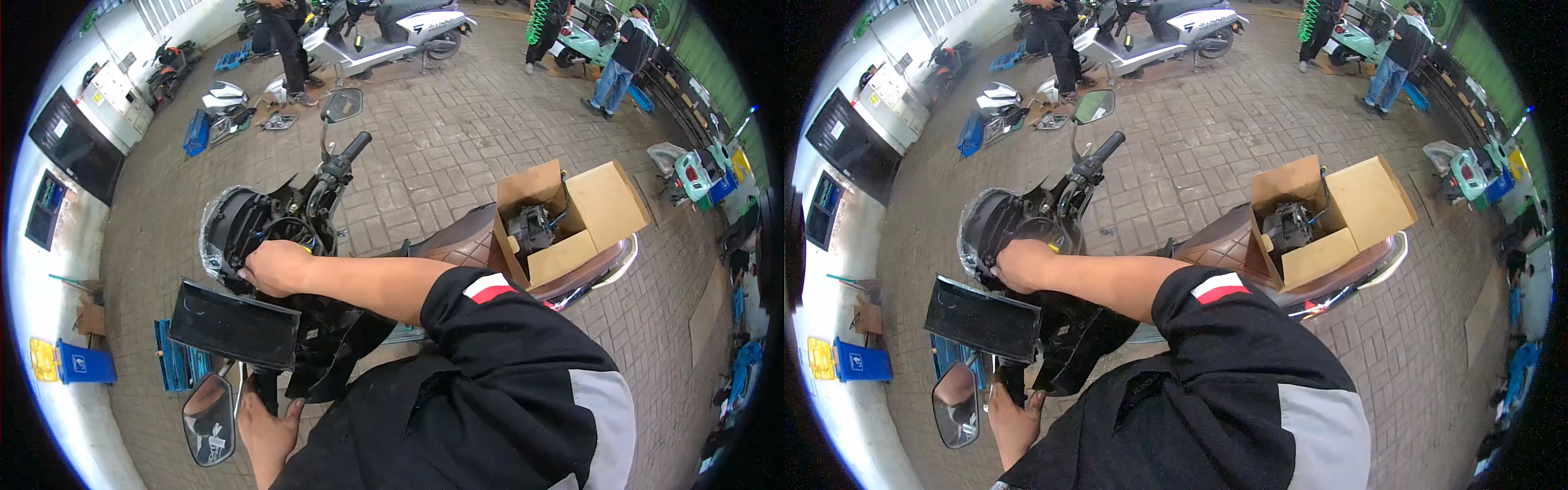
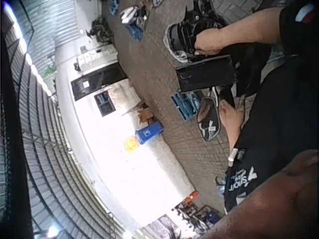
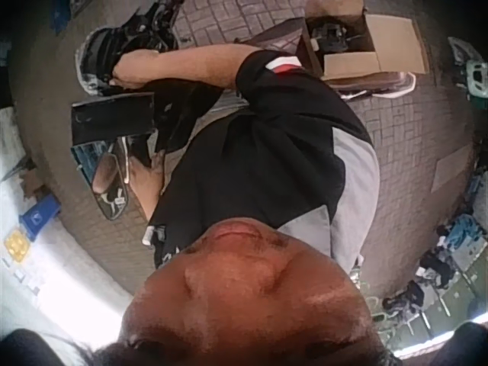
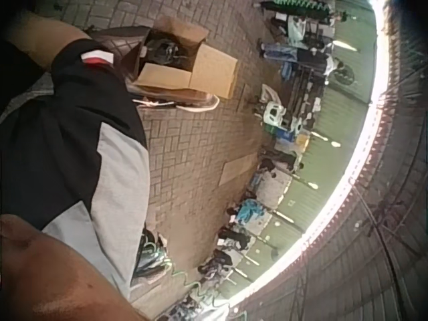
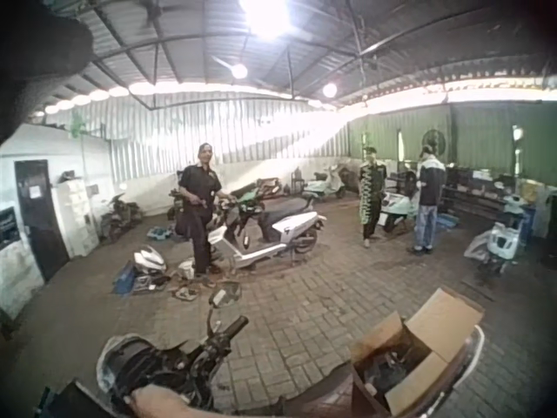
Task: The person installs and secures a digital display assembly onto the handlebars of a scooter. The person positions the display unit, connects internal wiring, and uses a screwdriver to tighten fasteners inside the housing and around the handlebar mount.
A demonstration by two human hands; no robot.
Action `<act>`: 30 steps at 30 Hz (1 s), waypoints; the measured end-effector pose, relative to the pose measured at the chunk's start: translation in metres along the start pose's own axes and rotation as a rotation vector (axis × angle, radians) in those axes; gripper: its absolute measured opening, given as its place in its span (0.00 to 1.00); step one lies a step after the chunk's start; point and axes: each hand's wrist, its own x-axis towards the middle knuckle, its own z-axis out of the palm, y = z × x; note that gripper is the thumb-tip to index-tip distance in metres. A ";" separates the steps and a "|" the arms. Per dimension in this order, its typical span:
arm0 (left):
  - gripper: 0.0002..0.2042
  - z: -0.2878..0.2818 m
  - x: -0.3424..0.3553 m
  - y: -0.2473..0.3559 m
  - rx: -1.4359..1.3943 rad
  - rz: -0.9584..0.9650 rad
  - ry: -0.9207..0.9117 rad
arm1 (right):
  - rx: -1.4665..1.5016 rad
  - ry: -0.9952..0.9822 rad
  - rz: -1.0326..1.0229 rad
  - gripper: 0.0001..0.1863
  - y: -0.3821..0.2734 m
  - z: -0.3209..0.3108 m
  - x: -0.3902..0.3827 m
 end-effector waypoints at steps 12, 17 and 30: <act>0.43 -0.013 0.008 0.014 -0.080 -0.091 -0.061 | -0.051 0.092 -0.078 0.20 0.008 0.009 -0.004; 0.45 0.006 0.000 -0.003 0.035 -0.108 0.006 | -0.089 0.096 -0.108 0.20 0.006 0.018 -0.005; 0.42 -0.001 0.002 0.003 -0.016 -0.001 0.030 | -0.068 0.071 -0.077 0.20 0.002 0.006 -0.009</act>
